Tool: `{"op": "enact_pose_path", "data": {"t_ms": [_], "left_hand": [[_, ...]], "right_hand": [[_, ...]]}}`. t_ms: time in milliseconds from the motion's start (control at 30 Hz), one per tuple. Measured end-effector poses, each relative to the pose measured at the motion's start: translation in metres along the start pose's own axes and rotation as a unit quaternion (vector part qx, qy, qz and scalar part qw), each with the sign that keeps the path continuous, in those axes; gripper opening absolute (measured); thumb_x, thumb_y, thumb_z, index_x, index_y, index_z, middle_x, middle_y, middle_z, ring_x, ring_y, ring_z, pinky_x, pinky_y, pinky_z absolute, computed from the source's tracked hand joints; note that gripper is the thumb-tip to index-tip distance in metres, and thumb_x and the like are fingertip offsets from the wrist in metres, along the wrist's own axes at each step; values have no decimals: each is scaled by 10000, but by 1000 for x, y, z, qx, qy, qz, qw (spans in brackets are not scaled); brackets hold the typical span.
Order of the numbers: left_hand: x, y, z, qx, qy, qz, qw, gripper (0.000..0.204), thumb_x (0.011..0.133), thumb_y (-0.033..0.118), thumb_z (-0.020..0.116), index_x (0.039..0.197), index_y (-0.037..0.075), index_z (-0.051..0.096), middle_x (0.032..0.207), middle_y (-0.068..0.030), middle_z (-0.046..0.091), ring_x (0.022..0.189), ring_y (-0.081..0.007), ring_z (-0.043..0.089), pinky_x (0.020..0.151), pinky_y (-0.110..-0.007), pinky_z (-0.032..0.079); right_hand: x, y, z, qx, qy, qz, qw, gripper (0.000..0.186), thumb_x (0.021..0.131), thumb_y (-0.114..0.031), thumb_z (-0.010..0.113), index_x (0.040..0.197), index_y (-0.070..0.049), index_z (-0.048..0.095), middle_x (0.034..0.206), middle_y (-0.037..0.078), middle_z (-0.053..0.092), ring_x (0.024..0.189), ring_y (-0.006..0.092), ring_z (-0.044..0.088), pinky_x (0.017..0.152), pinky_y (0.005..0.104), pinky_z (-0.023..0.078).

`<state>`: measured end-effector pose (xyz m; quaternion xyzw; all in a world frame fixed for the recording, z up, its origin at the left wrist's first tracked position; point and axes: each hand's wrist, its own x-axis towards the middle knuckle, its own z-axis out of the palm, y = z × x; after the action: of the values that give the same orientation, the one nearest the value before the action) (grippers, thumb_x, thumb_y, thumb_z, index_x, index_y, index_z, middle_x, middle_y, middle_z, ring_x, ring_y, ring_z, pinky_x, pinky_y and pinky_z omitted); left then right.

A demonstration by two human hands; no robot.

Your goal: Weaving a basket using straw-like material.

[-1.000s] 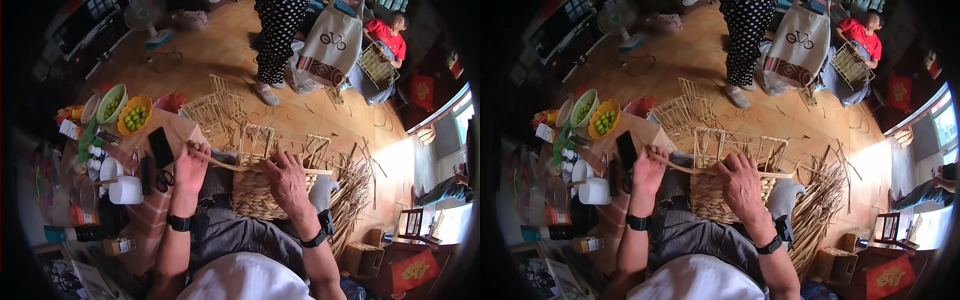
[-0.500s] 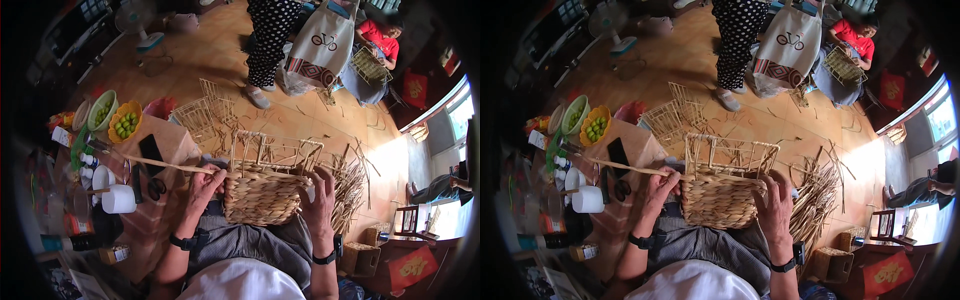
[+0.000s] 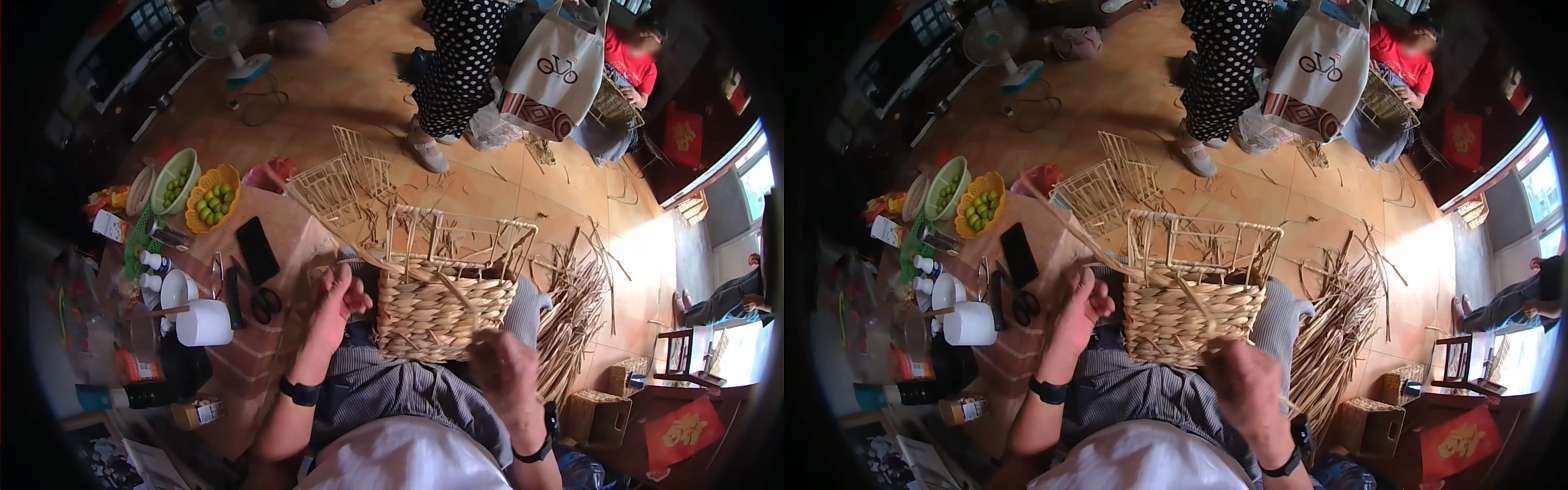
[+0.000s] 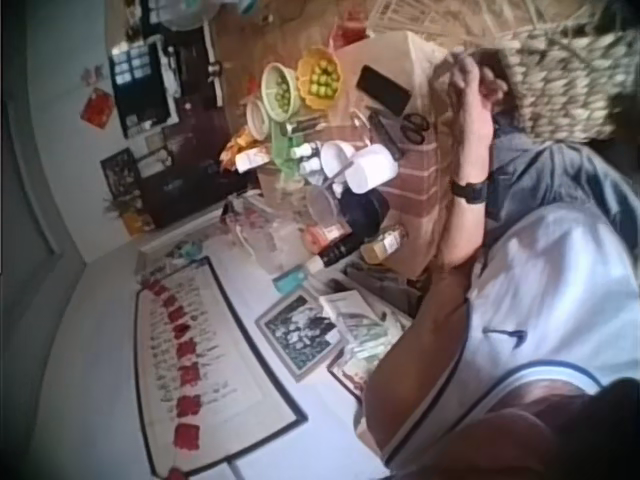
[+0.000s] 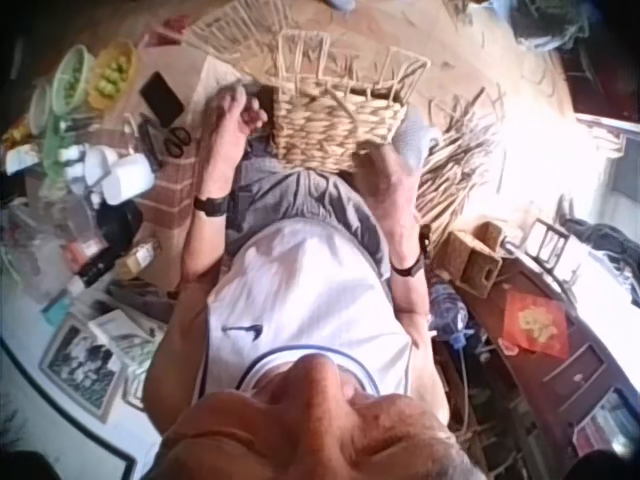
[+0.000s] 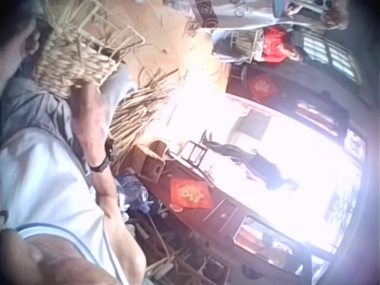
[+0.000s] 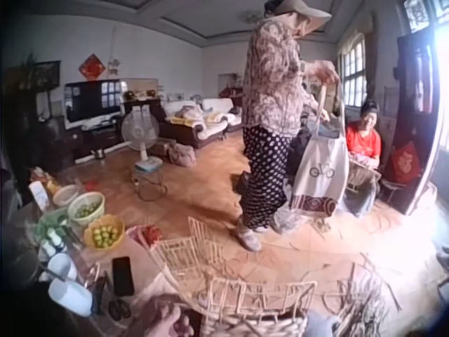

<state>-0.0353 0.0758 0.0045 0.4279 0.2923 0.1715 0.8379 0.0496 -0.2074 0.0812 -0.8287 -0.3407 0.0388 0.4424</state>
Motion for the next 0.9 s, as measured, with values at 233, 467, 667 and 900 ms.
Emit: {"op": "enact_pose_path", "data": {"t_ms": [233, 467, 667, 900], "left_hand": [[-32, -6, 46, 162, -146, 160, 963, 273, 962, 83, 758, 1172, 33, 591, 945, -24, 639, 887, -89, 634, 812, -261, 521], [-5, -14, 28, 90, -44, 151, 983, 229, 1044, 233, 704, 1039, 5, 685, 830, -84, 740, 717, -132, 690, 671, -255, 558], [-3, -12, 38, 100, -48, 149, 983, 233, 1059, 222, 677, 1041, -10, 684, 803, -76, 724, 706, -145, 707, 620, -252, 558], [-7, -9, 43, 121, -38, 143, 982, 224, 1077, 202, 644, 1005, -7, 681, 807, -74, 723, 723, -134, 708, 654, -238, 559]], "right_hand": [[32, -50, 82, -34, -120, -146, 981, 268, 969, -154, 665, 1178, -13, 573, 878, 117, 682, 725, 307, 712, 624, 424, 565], [51, -18, 74, -39, -52, -147, 987, 254, 908, -62, 677, 1160, -88, 650, 968, 119, 677, 776, 319, 697, 634, 425, 553], [49, 23, 67, -188, 36, -163, 968, 380, 861, -26, 696, 1233, -86, 649, 1076, 110, 617, 834, 314, 662, 643, 421, 537], [48, 30, 62, -217, 35, -197, 955, 481, 862, -61, 713, 1333, -54, 619, 1173, 146, 600, 873, 327, 669, 694, 433, 545]]}}
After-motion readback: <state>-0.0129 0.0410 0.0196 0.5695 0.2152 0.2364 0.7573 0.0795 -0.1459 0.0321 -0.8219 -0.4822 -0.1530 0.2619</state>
